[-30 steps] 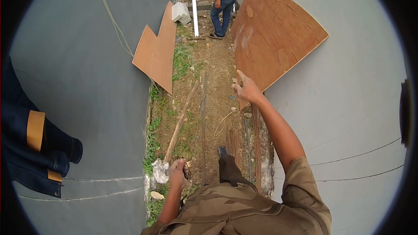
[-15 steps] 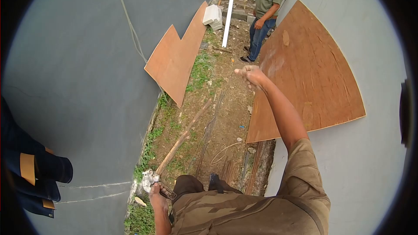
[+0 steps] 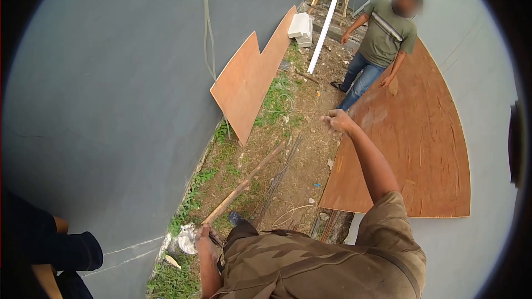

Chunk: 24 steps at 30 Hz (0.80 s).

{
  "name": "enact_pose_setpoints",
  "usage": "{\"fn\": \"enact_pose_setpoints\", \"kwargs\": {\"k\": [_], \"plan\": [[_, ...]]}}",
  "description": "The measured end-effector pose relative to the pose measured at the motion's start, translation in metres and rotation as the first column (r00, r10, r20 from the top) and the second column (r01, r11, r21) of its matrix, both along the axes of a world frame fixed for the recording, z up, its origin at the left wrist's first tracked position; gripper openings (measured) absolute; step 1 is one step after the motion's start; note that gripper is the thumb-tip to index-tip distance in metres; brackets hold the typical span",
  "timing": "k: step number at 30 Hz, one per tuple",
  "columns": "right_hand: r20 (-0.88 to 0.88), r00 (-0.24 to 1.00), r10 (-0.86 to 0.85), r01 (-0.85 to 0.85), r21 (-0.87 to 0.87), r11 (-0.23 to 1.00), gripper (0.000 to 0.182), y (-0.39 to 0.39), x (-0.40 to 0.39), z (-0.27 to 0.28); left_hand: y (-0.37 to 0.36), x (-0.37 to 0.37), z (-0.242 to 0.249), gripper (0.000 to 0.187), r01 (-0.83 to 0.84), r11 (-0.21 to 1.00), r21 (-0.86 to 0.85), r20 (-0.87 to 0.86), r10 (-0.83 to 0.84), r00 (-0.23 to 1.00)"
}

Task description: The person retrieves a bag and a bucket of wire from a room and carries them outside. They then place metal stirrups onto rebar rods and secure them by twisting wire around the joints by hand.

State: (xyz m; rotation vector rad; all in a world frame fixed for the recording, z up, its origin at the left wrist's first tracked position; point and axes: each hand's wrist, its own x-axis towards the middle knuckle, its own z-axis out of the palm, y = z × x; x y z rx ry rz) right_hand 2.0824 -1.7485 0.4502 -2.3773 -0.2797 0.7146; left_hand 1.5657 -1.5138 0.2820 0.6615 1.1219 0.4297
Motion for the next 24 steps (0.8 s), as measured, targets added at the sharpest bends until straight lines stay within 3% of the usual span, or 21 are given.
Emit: {"fn": "enact_pose_setpoints", "kwargs": {"k": [3, 7, 10, 11, 13, 15, 18, 19, 21, 22, 24], "plan": [[-0.017, 0.999, 0.035, -0.035, -0.027, 0.999, 0.027, -0.006, 0.005, -0.068, 0.035, 0.018, 0.003, 0.023, 0.103, 0.994, 0.044, -0.052, -0.101, 0.994], [-0.269, 0.963, -0.018, -0.019, -0.134, 0.991, 0.025, -0.032, -0.053, -0.162, 0.074, 0.05, 0.007, 0.026, 0.208, 0.975, 0.075, -0.112, -0.199, 0.973], [-0.516, 0.851, -0.099, -0.031, -0.237, 0.971, 0.023, -0.057, -0.106, -0.217, 0.093, 0.066, 0.005, 0.027, 0.275, 0.955, 0.113, -0.175, -0.254, 0.951], [-0.489, 0.848, 0.206, -0.316, -0.153, 0.936, 0.024, -0.078, -0.114, -0.246, 0.097, 0.074, 0.009, 0.027, 0.294, 0.95, 0.107, -0.198, -0.27, 0.942], [-0.428, 0.791, 0.438, -0.497, -0.031, 0.867, 0.033, -0.142, -0.132, -0.347, 0.105, 0.094, 0.01, 0.027, 0.325, 0.94, 0.106, -0.226, -0.295, 0.928], [-0.45, 0.805, 0.386, -0.44, -0.015, 0.898, 0.037, -0.128, -0.139, -0.342, 0.107, 0.11, 0.006, 0.027, 0.344, 0.932, 0.11, -0.235, -0.312, 0.921], [-0.522, 0.839, 0.158, -0.269, -0.145, 0.952, 0.037, -0.08, -0.112, -0.334, 0.106, 0.151, 0.017, 0.028, 0.301, 0.944, 0.139, -0.226, -0.266, 0.937], [-0.422, 0.838, 0.345, -0.404, -0.057, 0.913, 0.038, -0.08, -0.088, -0.369, 0.107, 0.167, 0.019, 0.029, 0.304, 0.947, 0.107, -0.248, -0.27, 0.93], [-0.447, 0.839, 0.311, -0.411, -0.146, 0.9, 0.032, -0.04, -0.034, -0.371, 0.108, 0.195, -0.001, 0.027, 0.309, 0.939, 0.149, -0.278, -0.26, 0.925], [-0.533, 0.832, 0.154, -0.268, -0.143, 0.953, 0.028, -0.005, -0.008, -0.327, 0.108, 0.212, -0.003, 0.027, 0.312, 0.938, 0.154, -0.288, -0.259, 0.922], [-0.553, 0.832, -0.049, 0.001, -0.086, 0.996, 0.021, 0.027, 0.048, -0.319, 0.107, 0.248, -0.002, 0.025, 0.343, 0.93, 0.128, -0.288, -0.297, 0.911]]}}
